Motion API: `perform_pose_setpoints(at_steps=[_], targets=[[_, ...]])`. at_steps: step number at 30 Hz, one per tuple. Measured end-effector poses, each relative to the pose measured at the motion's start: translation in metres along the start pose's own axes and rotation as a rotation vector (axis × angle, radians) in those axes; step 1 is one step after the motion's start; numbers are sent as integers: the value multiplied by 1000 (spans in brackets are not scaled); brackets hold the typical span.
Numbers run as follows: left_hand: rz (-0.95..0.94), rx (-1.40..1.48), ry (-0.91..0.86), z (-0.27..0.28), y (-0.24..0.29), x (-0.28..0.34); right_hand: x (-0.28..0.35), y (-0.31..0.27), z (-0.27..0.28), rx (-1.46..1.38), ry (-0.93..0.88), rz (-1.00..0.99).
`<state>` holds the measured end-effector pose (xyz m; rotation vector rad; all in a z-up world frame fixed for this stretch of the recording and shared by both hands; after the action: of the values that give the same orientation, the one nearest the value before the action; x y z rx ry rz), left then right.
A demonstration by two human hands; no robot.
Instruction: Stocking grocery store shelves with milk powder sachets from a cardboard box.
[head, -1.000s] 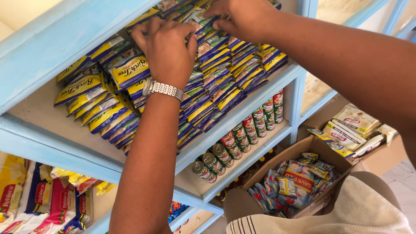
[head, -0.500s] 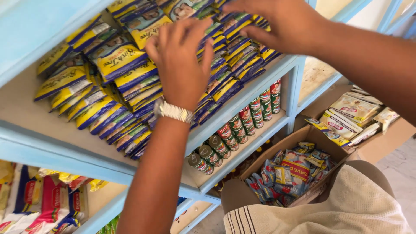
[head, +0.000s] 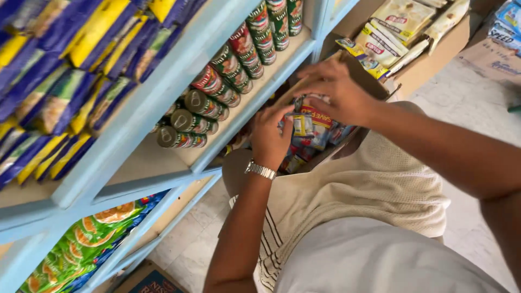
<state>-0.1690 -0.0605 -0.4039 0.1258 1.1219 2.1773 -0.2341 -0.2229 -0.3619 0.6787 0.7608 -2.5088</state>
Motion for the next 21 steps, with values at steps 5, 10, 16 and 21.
perform_pose_setpoints(at_steps=[5,10,16,21], targets=[[268,133,-91,-94,-132,26,80,79,-131,-240,-118,-241],[638,481,-112,-147,-248,62,148,122,-254,-122,-663,-452],[785,461,-42,-126,-229,39,155,130,-301,-194,-691,-471],[690,215,-199,-130,-213,40,149,129,-325,-249,-685,-490]])
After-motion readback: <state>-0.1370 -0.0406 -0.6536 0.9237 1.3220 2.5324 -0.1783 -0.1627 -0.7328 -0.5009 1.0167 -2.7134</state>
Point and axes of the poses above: each hand's wrist, its own x-axis away from the middle knuckle, its own z-axis out of the back of the hand, y = z × x, the point moved 7 cm from there along -x, towards the middle knuckle, and after that the axes turned 13 degrees about z, right-handed, at the moved point
